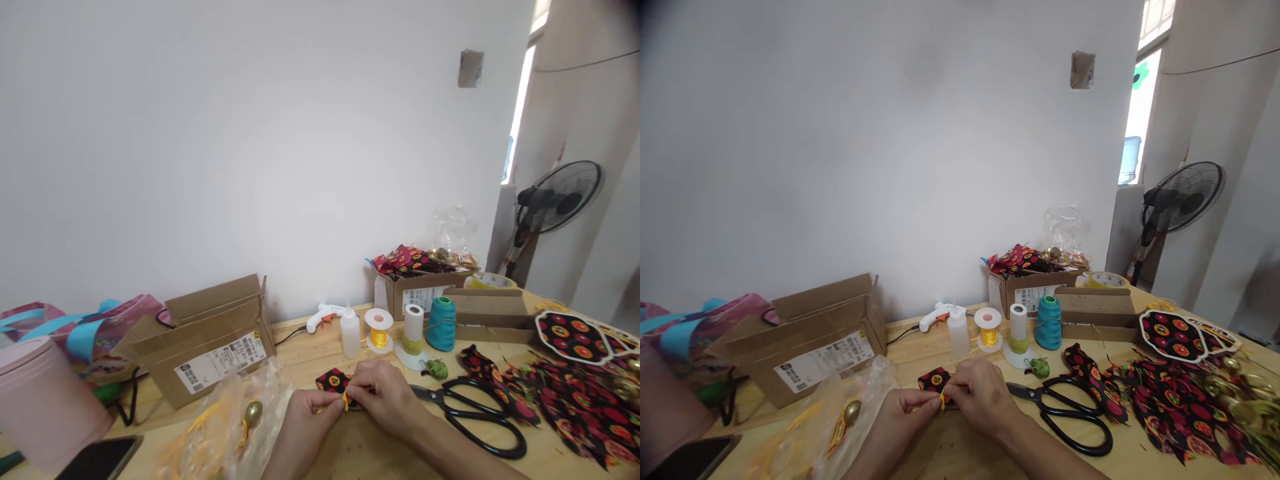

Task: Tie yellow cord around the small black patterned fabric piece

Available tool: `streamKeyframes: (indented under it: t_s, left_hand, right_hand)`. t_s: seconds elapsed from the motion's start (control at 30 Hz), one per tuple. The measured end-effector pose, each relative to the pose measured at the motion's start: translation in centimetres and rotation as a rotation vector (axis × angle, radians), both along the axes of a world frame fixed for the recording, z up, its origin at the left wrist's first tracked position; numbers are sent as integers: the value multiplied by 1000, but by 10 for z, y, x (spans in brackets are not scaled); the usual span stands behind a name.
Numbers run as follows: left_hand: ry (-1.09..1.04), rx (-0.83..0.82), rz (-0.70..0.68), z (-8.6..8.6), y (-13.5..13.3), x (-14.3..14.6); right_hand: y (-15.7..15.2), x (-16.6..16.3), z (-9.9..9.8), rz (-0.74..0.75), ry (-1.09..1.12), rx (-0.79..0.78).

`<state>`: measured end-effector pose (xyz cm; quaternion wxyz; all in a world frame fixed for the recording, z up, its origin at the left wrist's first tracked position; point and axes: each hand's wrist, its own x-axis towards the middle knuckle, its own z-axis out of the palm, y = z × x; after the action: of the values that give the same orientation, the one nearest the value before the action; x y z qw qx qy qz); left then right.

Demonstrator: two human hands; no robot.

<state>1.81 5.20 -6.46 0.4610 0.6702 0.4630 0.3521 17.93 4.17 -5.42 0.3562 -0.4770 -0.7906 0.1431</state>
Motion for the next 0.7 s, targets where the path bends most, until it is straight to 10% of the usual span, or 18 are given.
streamKeyframes:
  t_s: [0.23, 0.43, 0.7]
  left_hand:
    - [-41, -11, 82, -3, 2, -3]
    - [-5, -23, 143, -4, 3, -2]
    - [-110, -159, -48, 4, -6, 3]
  right_hand:
    - [8, 9, 5, -60, 544, -429]
    - [2, 7, 12, 307, 920, -1035]
    - [-11, -10, 4, 123, 72, -264]
